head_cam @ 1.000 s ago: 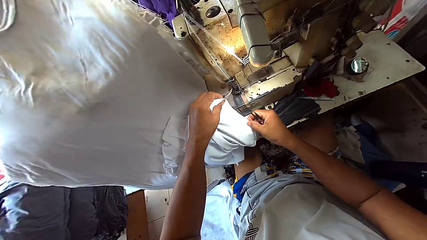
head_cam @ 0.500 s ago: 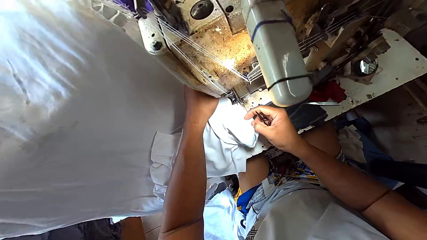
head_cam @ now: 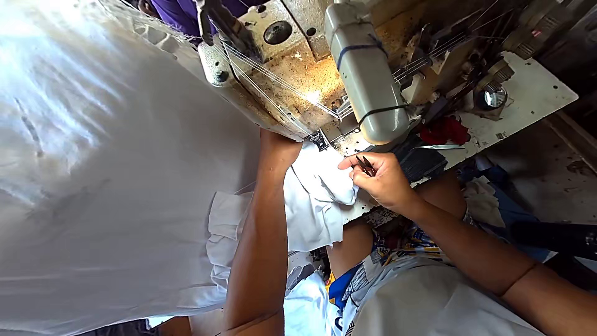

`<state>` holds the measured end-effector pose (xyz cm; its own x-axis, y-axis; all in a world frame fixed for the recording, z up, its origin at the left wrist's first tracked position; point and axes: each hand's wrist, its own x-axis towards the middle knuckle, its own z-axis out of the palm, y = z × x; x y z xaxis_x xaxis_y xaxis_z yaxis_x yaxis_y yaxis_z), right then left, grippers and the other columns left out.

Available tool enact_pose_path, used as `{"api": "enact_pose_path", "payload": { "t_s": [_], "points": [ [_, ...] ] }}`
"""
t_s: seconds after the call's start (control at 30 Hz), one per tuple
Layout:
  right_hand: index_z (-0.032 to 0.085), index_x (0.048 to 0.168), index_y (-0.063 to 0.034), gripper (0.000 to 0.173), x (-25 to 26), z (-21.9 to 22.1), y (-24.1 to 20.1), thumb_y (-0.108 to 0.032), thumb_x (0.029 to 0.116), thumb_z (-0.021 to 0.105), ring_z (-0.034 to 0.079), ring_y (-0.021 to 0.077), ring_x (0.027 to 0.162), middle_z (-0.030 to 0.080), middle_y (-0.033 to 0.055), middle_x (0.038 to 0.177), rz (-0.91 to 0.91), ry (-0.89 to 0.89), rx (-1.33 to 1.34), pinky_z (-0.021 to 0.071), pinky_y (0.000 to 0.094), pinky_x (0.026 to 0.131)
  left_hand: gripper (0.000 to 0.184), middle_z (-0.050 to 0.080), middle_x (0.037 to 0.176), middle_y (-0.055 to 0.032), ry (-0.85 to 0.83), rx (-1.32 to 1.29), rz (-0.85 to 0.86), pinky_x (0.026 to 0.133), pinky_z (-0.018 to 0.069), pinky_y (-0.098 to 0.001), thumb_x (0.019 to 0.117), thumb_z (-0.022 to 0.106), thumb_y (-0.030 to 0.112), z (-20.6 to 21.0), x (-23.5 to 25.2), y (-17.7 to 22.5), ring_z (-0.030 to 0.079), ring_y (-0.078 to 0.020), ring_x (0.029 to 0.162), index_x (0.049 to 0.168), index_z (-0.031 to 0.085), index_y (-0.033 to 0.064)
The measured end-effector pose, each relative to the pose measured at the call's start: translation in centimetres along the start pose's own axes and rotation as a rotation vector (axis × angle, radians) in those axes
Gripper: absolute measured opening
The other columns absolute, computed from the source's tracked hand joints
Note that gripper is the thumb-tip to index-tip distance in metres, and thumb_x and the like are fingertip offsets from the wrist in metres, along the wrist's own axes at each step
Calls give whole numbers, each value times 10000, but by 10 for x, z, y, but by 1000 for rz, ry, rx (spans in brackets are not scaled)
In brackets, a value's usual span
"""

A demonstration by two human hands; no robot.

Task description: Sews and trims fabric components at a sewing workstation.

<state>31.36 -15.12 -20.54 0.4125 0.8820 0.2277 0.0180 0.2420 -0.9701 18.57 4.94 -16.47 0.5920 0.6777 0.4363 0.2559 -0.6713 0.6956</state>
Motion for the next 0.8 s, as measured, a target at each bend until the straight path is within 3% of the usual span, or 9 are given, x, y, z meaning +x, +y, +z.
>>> {"api": "enact_pose_path", "payload": {
  "t_s": [0.1,0.27,0.33,0.47,0.57,0.7,0.8],
  "points": [
    [763,1070,-24,240,6,2,0,34,869,646,431,75,487,529,13,613,10,-5,23,380,228,444,622,652,1165,-31,49,-79,38,1018,472,-185,776,857,201,4,1,-6,596,17,1121,1276,568,-30],
    [765,1074,-29,231,4,2,-2,23,886,642,466,76,513,569,19,651,21,-15,23,407,228,464,559,641,1136,-2,-7,-131,21,984,485,-179,801,823,163,-4,3,-7,591,36,1087,1262,570,-27],
    [767,1069,-29,227,5,3,-1,23,886,643,467,73,515,575,19,659,19,-11,17,404,226,462,517,621,1118,30,-34,-199,-24,970,488,-167,820,799,127,-5,5,-6,581,50,1076,1255,557,-13],
    [772,1068,-33,223,6,2,1,22,893,644,463,76,515,578,22,660,25,1,20,400,227,462,512,637,1111,79,-17,-313,56,980,497,-170,803,815,133,-3,6,-9,591,57,1092,1237,562,33],
    [773,1062,-28,218,5,2,0,28,896,642,445,74,495,571,20,643,24,10,12,383,226,447,555,636,1159,-5,-7,-90,43,1008,456,-169,820,814,186,-3,2,-8,574,39,1116,1274,574,-26],
    [774,1059,-22,220,4,2,-1,34,893,641,423,82,483,549,24,634,4,24,-4,362,229,428,613,649,1226,-71,4,-2,43,1057,467,-257,817,828,243,2,5,-15,596,-50,1172,1314,571,-7],
    [775,1058,-26,221,3,2,-1,34,895,640,428,92,491,549,32,645,1,28,-5,363,236,430,661,660,1281,-72,-4,1,5,1097,476,-318,800,856,272,3,6,-15,606,-95,1225,1348,573,33]
  ]
}}
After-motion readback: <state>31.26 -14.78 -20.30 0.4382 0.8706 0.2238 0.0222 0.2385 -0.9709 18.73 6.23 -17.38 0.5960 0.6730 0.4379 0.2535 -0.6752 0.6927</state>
